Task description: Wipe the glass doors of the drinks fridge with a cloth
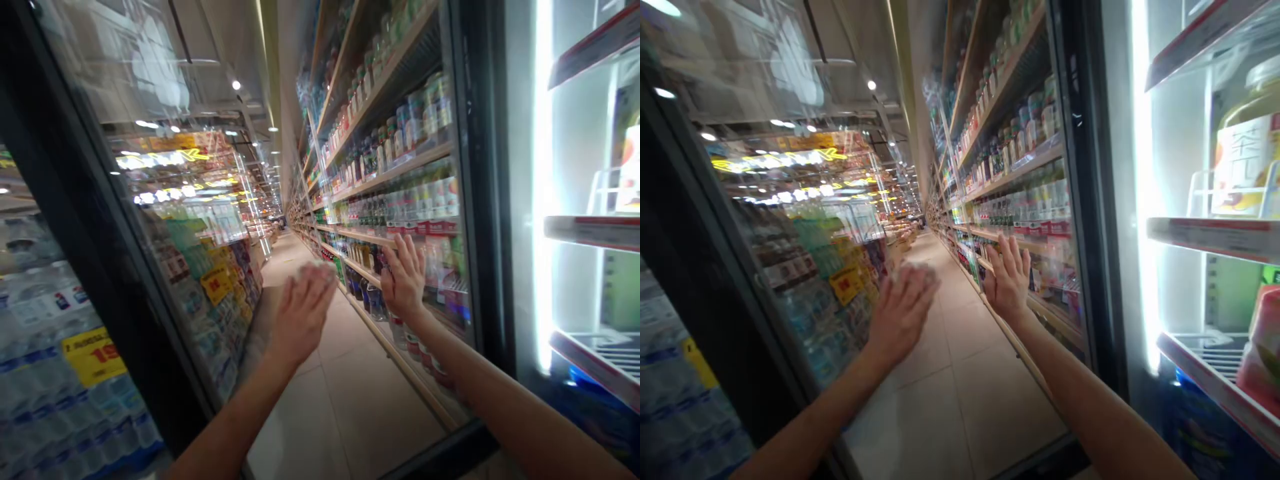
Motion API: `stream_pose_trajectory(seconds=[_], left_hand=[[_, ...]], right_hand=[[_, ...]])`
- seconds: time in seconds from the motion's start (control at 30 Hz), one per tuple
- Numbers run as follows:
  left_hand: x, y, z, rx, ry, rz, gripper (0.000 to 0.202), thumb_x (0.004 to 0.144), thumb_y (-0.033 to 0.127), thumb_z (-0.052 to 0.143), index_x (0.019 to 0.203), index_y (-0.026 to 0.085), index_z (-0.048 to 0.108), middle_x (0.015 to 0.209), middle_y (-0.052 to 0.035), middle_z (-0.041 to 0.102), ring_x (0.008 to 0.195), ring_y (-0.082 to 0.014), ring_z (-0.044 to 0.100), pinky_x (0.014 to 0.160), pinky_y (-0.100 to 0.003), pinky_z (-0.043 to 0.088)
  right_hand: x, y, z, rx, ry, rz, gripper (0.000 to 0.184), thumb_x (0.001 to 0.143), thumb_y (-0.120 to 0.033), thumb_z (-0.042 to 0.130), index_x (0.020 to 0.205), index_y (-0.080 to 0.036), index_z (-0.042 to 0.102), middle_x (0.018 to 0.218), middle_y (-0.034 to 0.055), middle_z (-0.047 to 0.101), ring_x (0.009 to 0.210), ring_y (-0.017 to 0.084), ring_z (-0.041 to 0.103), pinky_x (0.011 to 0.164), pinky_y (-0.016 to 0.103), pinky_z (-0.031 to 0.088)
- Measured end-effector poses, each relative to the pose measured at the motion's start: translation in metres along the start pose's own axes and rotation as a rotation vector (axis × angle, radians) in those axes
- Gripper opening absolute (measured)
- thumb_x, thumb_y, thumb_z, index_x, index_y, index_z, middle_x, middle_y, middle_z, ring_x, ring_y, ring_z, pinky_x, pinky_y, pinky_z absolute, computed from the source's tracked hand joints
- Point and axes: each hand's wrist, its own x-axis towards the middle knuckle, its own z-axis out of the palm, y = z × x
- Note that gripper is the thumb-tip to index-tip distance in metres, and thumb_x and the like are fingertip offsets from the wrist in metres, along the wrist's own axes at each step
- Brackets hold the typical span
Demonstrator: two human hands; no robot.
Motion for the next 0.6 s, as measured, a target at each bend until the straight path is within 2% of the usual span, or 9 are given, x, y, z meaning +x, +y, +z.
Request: stream_pose_trajectory(seconds=[0.07,0.1,0.2,0.27,0.3,0.4,0.43,0.5,0.6], left_hand=[[0.007,0.001,0.004,-0.026,-0.067,0.186,0.051,0.088,0.018,0.043,0.139,0.024,0.036,0.143,0.0,0.04,0.141,-0.0158,0.011,0.117,-0.036,0.007],[0.013,-0.002,0.004,-0.018,-0.052,0.184,0.051,0.089,0.018,0.043,0.138,0.025,0.036,0.143,0.0001,0.04,0.141,-0.0156,0.013,0.117,-0.036,0.008],[0.035,-0.017,0.003,0.052,0.106,-0.124,0.054,0.089,0.02,0.042,0.142,0.025,0.029,0.147,-0.0053,0.034,0.141,-0.0202,0.014,0.115,-0.043,0.014],[0.045,-0.018,0.004,0.07,0.135,-0.216,0.056,0.089,0.02,0.042,0.143,0.021,0.026,0.147,-0.0084,0.032,0.141,-0.0233,0.014,0.114,-0.045,0.017],[0.046,-0.015,0.005,0.063,0.109,-0.166,0.056,0.089,0.019,0.042,0.143,0.019,0.027,0.147,-0.0084,0.033,0.141,-0.0235,0.015,0.114,-0.045,0.017],[0.043,-0.004,0.008,0.022,-0.006,0.125,0.05,0.089,0.017,0.041,0.139,0.019,0.036,0.144,-0.0043,0.039,0.14,-0.0204,0.018,0.114,-0.04,0.017],[0.042,-0.004,0.008,0.017,-0.014,0.159,0.049,0.089,0.017,0.041,0.138,0.02,0.037,0.143,-0.0036,0.04,0.14,-0.0196,0.019,0.115,-0.038,0.016],[0.045,-0.013,0.005,0.02,0.032,0.058,0.05,0.09,0.019,0.041,0.14,0.02,0.034,0.145,-0.0048,0.038,0.14,-0.0198,0.02,0.115,-0.039,0.015],[0.051,-0.029,0.0,0.034,0.183,-0.273,0.054,0.09,0.024,0.041,0.143,0.019,0.028,0.148,-0.0102,0.03,0.141,-0.0241,0.016,0.115,-0.044,0.014]], right_hand=[[0.0,0.0,0.0,-0.009,-0.008,0.006,0.051,0.087,-0.023,0.039,0.138,-0.024,0.037,0.144,0.0092,0.04,0.138,0.024,0.028,0.11,0.048,0.024],[0.0,-0.001,0.0,-0.013,-0.01,0.006,0.051,0.087,-0.023,0.039,0.138,-0.024,0.038,0.144,0.0096,0.041,0.138,0.024,0.028,0.11,0.048,0.024],[0.0,-0.001,0.001,-0.015,-0.002,-0.001,0.051,0.087,-0.022,0.04,0.138,-0.023,0.037,0.144,0.01,0.041,0.138,0.024,0.028,0.111,0.048,0.023],[0.0,0.0,0.001,-0.01,0.009,-0.008,0.052,0.087,-0.022,0.04,0.139,-0.023,0.037,0.144,0.0102,0.04,0.138,0.024,0.028,0.111,0.048,0.022],[0.0,0.0,0.001,-0.01,0.009,-0.009,0.052,0.087,-0.022,0.041,0.139,-0.023,0.037,0.144,0.0103,0.04,0.138,0.024,0.027,0.111,0.048,0.022],[0.0,0.0,0.002,-0.01,0.006,-0.01,0.051,0.087,-0.021,0.041,0.138,-0.023,0.038,0.144,0.0102,0.041,0.138,0.024,0.029,0.111,0.048,0.023],[0.0,0.0,0.002,-0.007,0.007,-0.009,0.051,0.087,-0.021,0.041,0.138,-0.023,0.039,0.144,0.0101,0.041,0.137,0.024,0.029,0.11,0.048,0.023],[0.0,0.0,0.002,0.006,0.016,-0.007,0.051,0.087,-0.021,0.042,0.137,-0.022,0.04,0.144,0.01,0.041,0.138,0.024,0.029,0.111,0.048,0.023],[0.0,-0.001,0.001,0.011,0.017,0.003,0.051,0.087,-0.021,0.041,0.137,-0.022,0.04,0.144,0.0098,0.041,0.138,0.024,0.029,0.111,0.048,0.023]])
